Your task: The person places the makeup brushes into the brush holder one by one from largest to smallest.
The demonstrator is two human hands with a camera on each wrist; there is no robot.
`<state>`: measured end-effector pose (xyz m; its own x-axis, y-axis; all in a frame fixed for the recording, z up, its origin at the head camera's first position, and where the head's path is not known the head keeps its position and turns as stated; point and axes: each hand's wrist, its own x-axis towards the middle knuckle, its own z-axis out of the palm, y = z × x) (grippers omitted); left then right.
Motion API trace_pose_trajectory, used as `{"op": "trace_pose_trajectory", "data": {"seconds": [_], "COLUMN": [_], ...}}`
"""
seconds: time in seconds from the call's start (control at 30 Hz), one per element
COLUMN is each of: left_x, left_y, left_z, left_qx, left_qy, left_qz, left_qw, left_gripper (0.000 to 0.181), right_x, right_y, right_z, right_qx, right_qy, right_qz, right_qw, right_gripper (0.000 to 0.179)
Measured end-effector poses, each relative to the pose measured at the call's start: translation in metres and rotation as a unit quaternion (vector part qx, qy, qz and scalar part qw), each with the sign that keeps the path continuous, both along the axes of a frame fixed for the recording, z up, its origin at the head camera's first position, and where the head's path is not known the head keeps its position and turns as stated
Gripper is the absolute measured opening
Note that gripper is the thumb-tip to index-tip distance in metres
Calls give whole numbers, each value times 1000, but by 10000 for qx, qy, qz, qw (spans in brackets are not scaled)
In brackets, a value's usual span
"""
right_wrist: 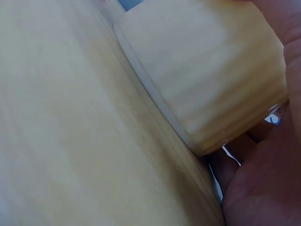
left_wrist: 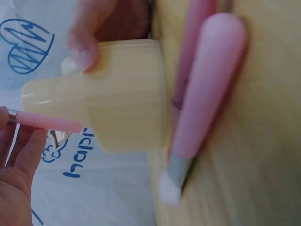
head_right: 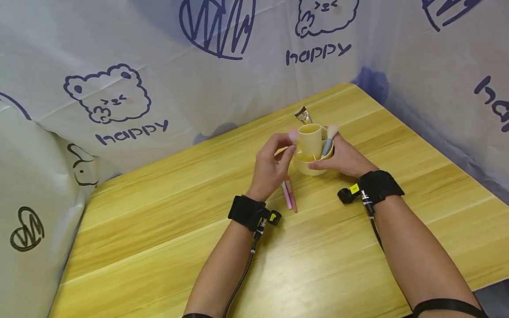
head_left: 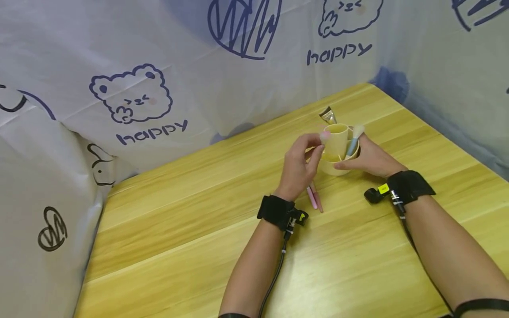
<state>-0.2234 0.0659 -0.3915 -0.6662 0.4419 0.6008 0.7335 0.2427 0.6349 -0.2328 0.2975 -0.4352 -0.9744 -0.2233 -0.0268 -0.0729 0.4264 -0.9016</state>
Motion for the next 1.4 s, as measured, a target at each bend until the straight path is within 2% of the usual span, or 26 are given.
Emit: {"op": "trace_pose_trajectory", "data": {"seconds": [0.13,0.27,0.37,0.53,0.93,1.17,1.4], "left_x": [3,4,4,5,2,1,2], "left_y": [0,-1,-3,-5,-21,-28,-33], "left_z": [-3,-5,-6,-6,1,0,-2], "left_qx": [-153,-338,-668,-1321,-1626,-1735,-2029], "left_qy": [-145,-139,-111,-127,-654,-962,-1196], "left_qz": [-214,-167,22,459,1166,1259,1340], "left_qw": [9995,9992,9977,9901,9776,9720,9626], "left_gripper": [19,19,22,30,25,25,21], "right_x": [-3,-4,-5,-3,-2,-1,-1], "right_y": [-2,-4,-6,-6,-2,-1,-1], "right_z": [0,0,0,1,-2,-1,-1], "right_qx": [18,46,-1,-123,-164,-110,-125], "right_qy": [37,60,39,14,-76,14,31], "right_qz": [44,68,76,70,8,50,62], "right_qw": [10000,9999,10000,9999,9998,9999,9999], "right_gripper": [111,113,113,111,114,112,109]}}
